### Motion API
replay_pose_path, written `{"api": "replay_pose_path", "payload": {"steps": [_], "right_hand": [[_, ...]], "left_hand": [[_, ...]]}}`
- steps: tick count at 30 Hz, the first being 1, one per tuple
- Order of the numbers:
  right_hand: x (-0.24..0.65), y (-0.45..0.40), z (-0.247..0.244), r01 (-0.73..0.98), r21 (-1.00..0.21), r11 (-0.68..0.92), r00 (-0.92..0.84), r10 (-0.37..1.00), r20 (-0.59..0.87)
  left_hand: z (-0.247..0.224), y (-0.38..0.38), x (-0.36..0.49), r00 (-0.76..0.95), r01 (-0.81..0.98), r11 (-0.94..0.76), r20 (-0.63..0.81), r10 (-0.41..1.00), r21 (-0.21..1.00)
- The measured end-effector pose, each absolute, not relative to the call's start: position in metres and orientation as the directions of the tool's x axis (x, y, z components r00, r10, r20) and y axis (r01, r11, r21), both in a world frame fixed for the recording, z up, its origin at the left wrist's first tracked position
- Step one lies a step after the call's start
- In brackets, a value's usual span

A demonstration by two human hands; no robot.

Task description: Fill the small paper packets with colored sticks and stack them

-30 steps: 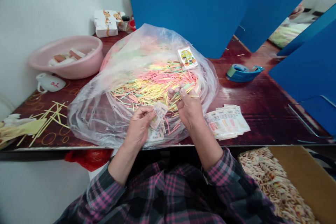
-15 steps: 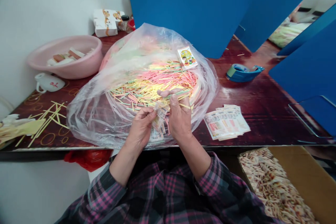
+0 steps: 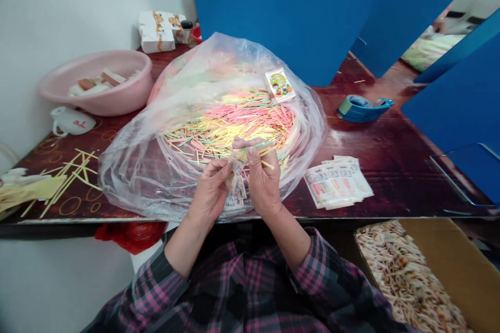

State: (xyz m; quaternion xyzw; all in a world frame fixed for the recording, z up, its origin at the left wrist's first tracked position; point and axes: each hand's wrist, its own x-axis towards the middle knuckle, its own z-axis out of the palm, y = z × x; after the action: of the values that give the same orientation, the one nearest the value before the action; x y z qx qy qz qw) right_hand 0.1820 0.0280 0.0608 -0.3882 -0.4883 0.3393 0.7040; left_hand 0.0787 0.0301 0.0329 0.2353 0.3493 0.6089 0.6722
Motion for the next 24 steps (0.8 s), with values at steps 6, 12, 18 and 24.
{"api": "replay_pose_path", "payload": {"steps": [6,12,18,24], "right_hand": [[0.184,0.023,0.059,-0.055,-0.921,0.386,0.256,0.897,0.361],[0.189,0.032,0.052,-0.206,-0.951,0.232,0.168,0.966,0.199],[0.198,0.04,0.056,-0.017,-0.961,0.277,0.145,0.951,0.272],[0.21,0.048,0.054,0.083,-0.961,0.263,0.126,0.954,0.272]], "left_hand": [[0.033,0.03,0.082,-0.025,-0.644,0.091,-0.14,0.99,0.759],[0.031,0.037,0.085,-0.056,-0.594,0.071,-0.129,0.99,0.801],[0.031,0.047,0.088,-0.062,-0.599,0.069,-0.132,0.989,0.798],[0.032,0.053,0.084,-0.093,-0.612,0.036,-0.118,0.989,0.79]]}}
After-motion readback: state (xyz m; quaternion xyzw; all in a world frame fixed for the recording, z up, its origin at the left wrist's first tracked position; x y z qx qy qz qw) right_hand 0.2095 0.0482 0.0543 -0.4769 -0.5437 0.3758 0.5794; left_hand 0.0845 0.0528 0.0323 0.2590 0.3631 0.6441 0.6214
